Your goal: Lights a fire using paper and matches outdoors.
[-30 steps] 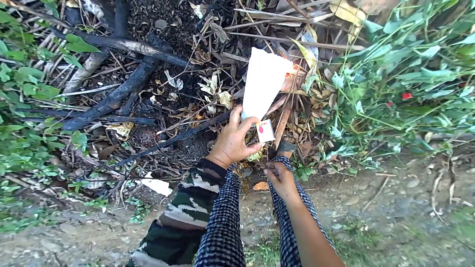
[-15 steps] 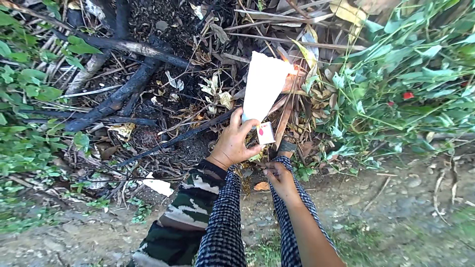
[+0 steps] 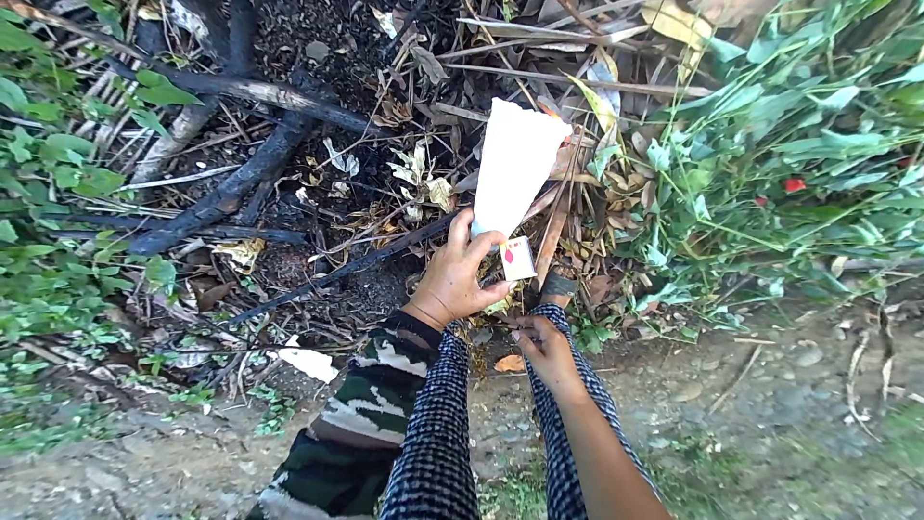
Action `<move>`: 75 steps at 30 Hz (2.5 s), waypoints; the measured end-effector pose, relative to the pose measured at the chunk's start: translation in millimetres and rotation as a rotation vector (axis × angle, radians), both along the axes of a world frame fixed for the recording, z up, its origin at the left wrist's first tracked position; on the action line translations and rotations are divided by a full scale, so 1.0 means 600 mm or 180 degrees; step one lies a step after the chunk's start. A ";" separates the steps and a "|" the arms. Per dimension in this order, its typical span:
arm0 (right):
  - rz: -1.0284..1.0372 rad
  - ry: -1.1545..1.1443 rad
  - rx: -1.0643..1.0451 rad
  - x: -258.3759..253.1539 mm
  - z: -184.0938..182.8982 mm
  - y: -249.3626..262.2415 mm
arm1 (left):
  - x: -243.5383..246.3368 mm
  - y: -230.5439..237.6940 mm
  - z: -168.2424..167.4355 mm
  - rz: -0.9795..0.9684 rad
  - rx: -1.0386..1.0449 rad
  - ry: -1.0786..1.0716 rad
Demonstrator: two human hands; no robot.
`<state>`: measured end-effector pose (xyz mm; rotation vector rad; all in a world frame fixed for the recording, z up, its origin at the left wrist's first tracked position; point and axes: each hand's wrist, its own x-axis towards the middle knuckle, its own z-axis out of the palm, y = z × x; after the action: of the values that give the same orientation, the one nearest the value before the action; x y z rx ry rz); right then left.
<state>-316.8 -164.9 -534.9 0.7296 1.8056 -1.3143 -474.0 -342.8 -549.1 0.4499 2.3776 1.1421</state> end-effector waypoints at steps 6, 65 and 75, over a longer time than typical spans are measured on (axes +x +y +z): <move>-0.0010 -0.0012 -0.0004 0.000 0.002 -0.001 | 0.002 -0.002 -0.002 0.0009 0.0024 0.0061; 0.0053 0.0043 -0.0035 -0.004 0.008 -0.002 | -0.002 -0.001 -0.014 0.0179 -0.0140 -0.0210; 0.0071 0.0080 -0.0047 -0.006 0.007 -0.001 | -0.002 -0.001 -0.014 0.0166 -0.0125 -0.0204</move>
<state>-320.5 -165.5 -530.6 0.6861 1.8169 -1.3263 -475.3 -343.3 -557.3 0.3348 2.3643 1.1137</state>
